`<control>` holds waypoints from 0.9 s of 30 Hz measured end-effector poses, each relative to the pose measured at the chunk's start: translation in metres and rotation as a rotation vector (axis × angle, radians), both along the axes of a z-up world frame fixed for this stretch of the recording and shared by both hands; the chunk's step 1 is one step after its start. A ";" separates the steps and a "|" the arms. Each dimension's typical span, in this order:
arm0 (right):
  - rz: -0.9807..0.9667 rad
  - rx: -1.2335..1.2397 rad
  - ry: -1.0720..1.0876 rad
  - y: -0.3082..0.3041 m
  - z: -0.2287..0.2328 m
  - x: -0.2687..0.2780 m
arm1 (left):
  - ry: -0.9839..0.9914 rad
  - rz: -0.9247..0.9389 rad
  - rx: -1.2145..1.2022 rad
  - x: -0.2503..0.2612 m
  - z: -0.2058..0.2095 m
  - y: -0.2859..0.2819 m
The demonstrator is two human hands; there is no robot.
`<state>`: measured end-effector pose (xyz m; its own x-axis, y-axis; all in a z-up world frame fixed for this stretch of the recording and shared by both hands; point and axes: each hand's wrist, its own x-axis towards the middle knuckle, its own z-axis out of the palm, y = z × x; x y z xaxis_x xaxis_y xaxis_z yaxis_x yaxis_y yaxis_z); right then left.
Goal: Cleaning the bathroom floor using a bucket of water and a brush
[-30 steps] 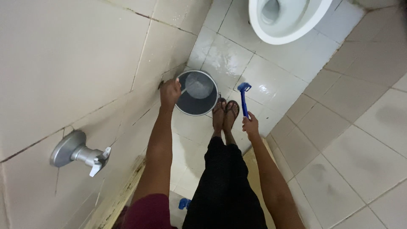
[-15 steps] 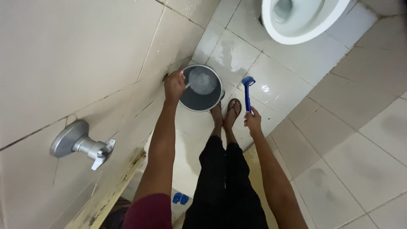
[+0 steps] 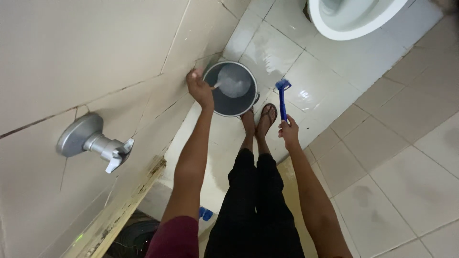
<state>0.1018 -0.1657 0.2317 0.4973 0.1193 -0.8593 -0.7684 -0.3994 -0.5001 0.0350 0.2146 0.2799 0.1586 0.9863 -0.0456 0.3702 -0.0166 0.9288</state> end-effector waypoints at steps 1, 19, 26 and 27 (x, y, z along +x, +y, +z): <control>-0.002 0.000 -0.001 -0.003 0.000 -0.002 | -0.001 -0.002 0.000 0.001 0.004 -0.007; -0.010 -0.042 0.011 -0.019 -0.013 -0.014 | -0.303 0.626 -0.807 -0.041 -0.041 -0.031; -0.045 -0.063 0.036 -0.012 -0.004 -0.018 | -0.409 0.503 -1.057 -0.065 -0.042 -0.035; -0.049 -0.059 0.037 -0.012 -0.009 -0.020 | -0.381 0.476 -1.102 -0.066 -0.032 -0.030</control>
